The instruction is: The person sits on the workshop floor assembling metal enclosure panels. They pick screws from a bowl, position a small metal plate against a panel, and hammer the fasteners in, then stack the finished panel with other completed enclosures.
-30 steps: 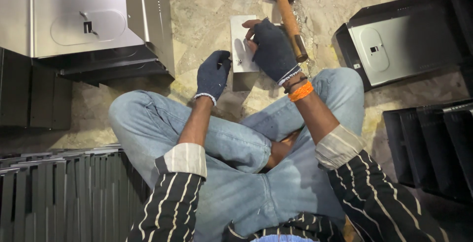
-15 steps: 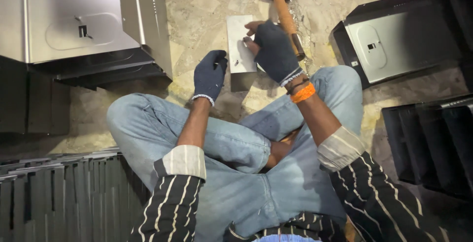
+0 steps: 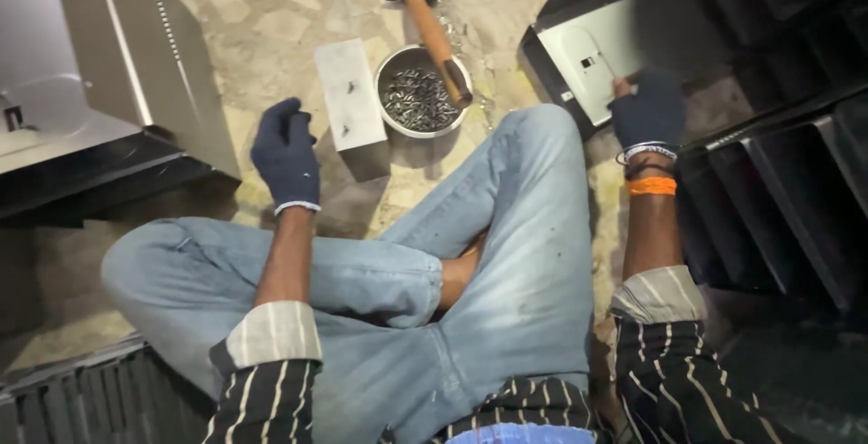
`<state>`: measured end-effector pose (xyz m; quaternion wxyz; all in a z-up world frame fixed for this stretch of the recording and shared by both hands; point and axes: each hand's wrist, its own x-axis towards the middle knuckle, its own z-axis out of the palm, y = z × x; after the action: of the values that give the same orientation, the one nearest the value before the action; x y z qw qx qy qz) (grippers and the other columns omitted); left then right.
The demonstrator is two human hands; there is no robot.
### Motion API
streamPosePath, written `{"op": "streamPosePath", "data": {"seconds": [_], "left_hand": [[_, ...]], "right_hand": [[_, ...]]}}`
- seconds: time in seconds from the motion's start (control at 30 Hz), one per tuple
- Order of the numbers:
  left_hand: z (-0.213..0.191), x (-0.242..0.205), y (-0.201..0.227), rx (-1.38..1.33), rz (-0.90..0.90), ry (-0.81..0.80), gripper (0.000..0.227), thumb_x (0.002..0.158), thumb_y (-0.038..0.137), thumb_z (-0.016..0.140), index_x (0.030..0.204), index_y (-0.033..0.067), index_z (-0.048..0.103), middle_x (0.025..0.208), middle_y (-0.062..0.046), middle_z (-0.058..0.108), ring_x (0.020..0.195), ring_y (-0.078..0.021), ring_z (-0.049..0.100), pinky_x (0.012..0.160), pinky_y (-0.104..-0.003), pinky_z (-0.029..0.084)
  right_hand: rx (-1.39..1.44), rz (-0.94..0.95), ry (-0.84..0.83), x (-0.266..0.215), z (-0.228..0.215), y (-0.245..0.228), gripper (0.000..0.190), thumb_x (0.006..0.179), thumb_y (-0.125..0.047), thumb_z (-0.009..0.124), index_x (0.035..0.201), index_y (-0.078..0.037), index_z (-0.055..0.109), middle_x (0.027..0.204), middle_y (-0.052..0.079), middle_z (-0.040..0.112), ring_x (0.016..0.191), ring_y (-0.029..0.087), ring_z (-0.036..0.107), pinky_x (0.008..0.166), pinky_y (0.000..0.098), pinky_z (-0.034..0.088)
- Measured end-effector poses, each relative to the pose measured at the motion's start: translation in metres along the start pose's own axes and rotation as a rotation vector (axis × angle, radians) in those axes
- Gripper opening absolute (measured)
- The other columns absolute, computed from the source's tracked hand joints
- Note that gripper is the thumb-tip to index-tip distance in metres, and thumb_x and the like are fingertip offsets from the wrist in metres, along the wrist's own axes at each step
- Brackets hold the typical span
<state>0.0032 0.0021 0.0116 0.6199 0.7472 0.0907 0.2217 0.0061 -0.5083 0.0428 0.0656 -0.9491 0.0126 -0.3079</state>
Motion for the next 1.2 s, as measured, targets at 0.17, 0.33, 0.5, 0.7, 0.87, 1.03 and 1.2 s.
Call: {"op": "streamPosePath", "data": {"seconds": [0.17,0.33,0.5,0.7,0.87,1.03,1.2], "left_hand": [[-0.001,-0.001,0.006,-0.079,0.056,0.081,0.018,0.099,0.003,0.064,0.115,-0.0015,0.071,0.093,-0.007,0.073,0.071,-0.0110,0.065,0.062,-0.026,0.054],[-0.005,0.002,0.004,-0.072,0.004,0.137,0.019,0.098,0.002,0.064,0.115,-0.0014,0.070,0.093,-0.007,0.073,0.070,-0.0106,0.065,0.059,-0.026,0.054],[-0.003,0.004,0.010,-0.081,0.040,0.170,0.017,0.101,0.004,0.062,0.115,-0.0013,0.070,0.092,-0.007,0.074,0.074,-0.0107,0.067,0.061,-0.025,0.055],[0.003,0.003,0.060,-0.084,0.195,0.283,0.018,0.100,0.000,0.064,0.118,-0.0018,0.070,0.100,-0.008,0.073,0.074,-0.0114,0.066,0.064,-0.027,0.056],[0.017,-0.032,0.144,-0.106,0.313,-0.058,0.015,0.103,0.002,0.067,0.117,-0.0006,0.071,0.103,-0.006,0.075,0.088,-0.0109,0.068,0.078,-0.026,0.056],[0.063,-0.061,0.181,-0.356,0.125,-0.598,0.020,0.101,0.013,0.066,0.116,0.0011,0.072,0.107,-0.009,0.075,0.097,-0.0140,0.072,0.086,-0.028,0.059],[0.139,-0.057,0.131,-1.252,-0.611,-0.799,0.032,0.102,0.031,0.058,0.129,0.0139,0.064,0.124,-0.012,0.072,0.112,-0.0334,0.066,0.097,-0.047,0.053]], "right_hand": [[0.032,0.105,-0.229,-0.025,0.039,0.027,0.056,0.111,-0.046,0.059,0.082,0.001,0.068,0.087,0.026,0.065,0.086,0.046,0.062,0.077,0.0529,0.049],[-0.067,0.083,-0.194,-0.021,0.051,0.034,0.063,0.119,-0.042,0.049,0.077,0.001,0.067,0.080,0.025,0.063,0.082,0.044,0.062,0.078,0.0536,0.048],[0.039,0.048,0.091,0.018,-0.016,-0.018,0.054,0.116,-0.036,0.064,0.077,0.001,0.066,0.075,0.023,0.061,0.068,0.040,0.060,0.063,0.0498,0.045],[0.005,-0.166,0.404,0.076,-0.040,-0.048,0.045,0.114,-0.023,0.059,0.072,-0.005,0.059,0.072,0.015,0.056,0.063,0.032,0.055,0.062,0.0427,0.041],[0.446,-0.106,0.353,0.079,-0.029,-0.086,0.034,0.109,-0.025,0.059,0.081,-0.005,0.061,0.081,0.014,0.058,0.072,0.032,0.057,0.070,0.0429,0.043],[0.986,-0.016,0.262,0.079,-0.020,-0.123,0.024,0.104,-0.027,0.059,0.092,-0.006,0.062,0.093,0.013,0.061,0.085,0.031,0.059,0.080,0.0431,0.046],[1.520,0.088,0.147,0.088,-0.020,-0.165,0.024,0.099,-0.030,0.058,0.104,-0.007,0.064,0.104,0.013,0.064,0.097,0.031,0.062,0.090,0.0434,0.049]]}}
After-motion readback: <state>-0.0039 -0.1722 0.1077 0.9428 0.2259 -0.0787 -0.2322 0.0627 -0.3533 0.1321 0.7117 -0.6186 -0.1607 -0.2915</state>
